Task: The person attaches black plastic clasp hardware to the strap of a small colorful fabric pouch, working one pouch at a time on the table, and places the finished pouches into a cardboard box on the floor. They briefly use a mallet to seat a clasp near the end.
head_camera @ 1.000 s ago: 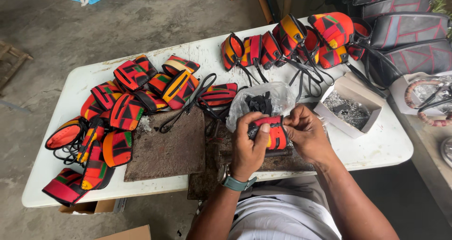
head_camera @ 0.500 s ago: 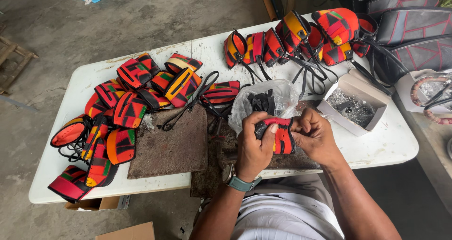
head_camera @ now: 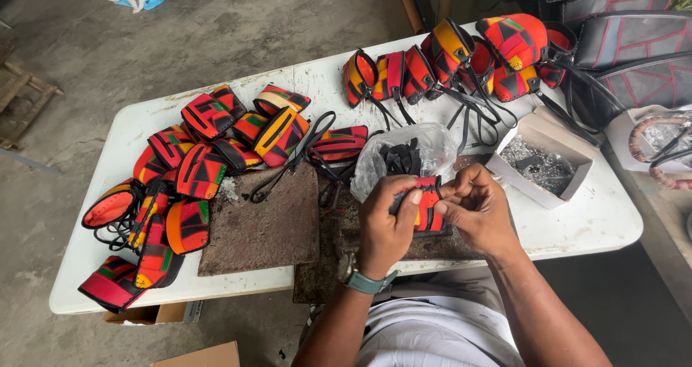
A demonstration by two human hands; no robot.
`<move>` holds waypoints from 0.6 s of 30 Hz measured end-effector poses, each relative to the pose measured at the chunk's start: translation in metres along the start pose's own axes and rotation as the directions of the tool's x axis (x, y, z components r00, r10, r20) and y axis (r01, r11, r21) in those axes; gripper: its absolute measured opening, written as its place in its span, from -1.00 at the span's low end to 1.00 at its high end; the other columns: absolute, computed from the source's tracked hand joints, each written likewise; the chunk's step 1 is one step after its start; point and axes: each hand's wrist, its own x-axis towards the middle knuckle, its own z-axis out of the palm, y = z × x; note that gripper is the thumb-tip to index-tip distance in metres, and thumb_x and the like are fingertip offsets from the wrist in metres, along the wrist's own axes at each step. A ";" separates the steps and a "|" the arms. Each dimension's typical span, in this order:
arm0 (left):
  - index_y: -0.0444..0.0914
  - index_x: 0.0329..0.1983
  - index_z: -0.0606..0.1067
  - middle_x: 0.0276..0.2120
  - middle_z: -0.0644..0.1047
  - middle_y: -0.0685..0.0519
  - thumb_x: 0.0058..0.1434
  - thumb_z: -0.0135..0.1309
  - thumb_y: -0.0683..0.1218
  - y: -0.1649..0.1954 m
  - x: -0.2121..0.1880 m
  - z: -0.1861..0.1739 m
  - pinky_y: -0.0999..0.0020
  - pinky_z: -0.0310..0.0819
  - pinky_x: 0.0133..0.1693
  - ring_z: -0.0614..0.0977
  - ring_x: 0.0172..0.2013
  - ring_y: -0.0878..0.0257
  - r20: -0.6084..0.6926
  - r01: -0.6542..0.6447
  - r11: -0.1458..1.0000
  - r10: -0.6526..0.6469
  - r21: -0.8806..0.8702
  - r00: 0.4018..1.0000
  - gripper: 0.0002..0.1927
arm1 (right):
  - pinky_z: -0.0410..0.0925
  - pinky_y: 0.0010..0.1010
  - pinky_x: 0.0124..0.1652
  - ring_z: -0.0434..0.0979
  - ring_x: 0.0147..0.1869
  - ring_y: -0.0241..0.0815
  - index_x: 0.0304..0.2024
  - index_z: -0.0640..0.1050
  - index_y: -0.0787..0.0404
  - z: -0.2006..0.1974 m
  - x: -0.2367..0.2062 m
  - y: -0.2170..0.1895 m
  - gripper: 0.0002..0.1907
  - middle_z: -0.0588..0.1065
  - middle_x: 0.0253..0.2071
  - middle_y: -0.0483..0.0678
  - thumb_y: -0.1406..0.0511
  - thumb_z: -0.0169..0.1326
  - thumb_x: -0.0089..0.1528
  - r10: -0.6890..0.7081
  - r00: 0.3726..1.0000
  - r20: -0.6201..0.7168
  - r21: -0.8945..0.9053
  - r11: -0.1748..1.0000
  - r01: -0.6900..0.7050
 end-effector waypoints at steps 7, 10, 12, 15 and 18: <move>-0.31 0.16 0.37 -0.04 0.61 -0.12 0.17 0.26 -0.23 0.008 0.009 -0.014 0.28 0.68 -0.08 0.69 -0.10 0.18 0.127 0.329 0.936 -0.314 -0.124 0.941 -0.50 | 0.39 -0.55 -0.13 0.49 -0.14 -0.38 -0.20 0.28 0.16 0.008 0.006 0.005 -0.56 0.44 -0.19 -0.09 0.65 0.18 0.11 -0.053 0.996 0.071 -0.014 0.998 0.054; -0.29 0.23 0.30 -0.02 0.60 -0.13 0.13 0.30 -0.21 0.014 0.013 -0.016 0.26 0.67 -0.07 0.71 -0.09 0.14 0.114 0.274 0.961 -0.269 -0.028 0.956 -0.37 | 0.36 -0.56 -0.15 0.42 -0.17 -0.40 -0.24 0.27 0.14 0.010 0.005 0.007 -0.57 0.36 -0.23 -0.15 0.64 0.17 0.12 -0.076 0.992 0.103 -0.050 0.995 0.082; -0.28 0.25 0.28 -0.01 0.60 -0.13 0.12 0.31 -0.20 0.017 0.012 -0.017 0.26 0.68 -0.08 0.71 -0.08 0.13 0.117 0.255 0.967 -0.254 0.003 0.960 -0.34 | 0.33 -0.57 -0.16 0.38 -0.18 -0.42 -0.27 0.27 0.13 0.010 0.004 0.008 -0.59 0.34 -0.25 -0.17 0.63 0.16 0.12 -0.080 0.991 0.109 -0.083 0.993 0.089; -0.28 0.26 0.27 -0.01 0.59 -0.15 0.14 0.31 -0.20 0.018 0.008 -0.018 0.24 0.66 -0.05 0.70 -0.06 0.10 0.103 0.227 0.973 -0.231 0.047 0.968 -0.34 | 0.29 -0.61 -0.18 0.30 -0.20 -0.46 -0.30 0.26 0.14 0.012 0.001 0.010 -0.62 0.33 -0.26 -0.18 0.62 0.12 0.13 -0.085 0.993 0.079 -0.182 0.978 0.099; -0.29 0.26 0.27 -0.01 0.60 -0.13 0.14 0.29 -0.22 0.012 0.005 -0.019 0.24 0.64 -0.03 0.69 -0.04 0.12 0.106 0.207 0.976 -0.213 0.063 0.971 -0.34 | 0.26 -0.62 -0.23 0.27 -0.24 -0.46 -0.33 0.25 0.15 0.026 -0.003 0.015 -0.64 0.32 -0.31 -0.18 0.62 0.10 0.18 -0.130 0.991 0.027 -0.262 0.956 0.132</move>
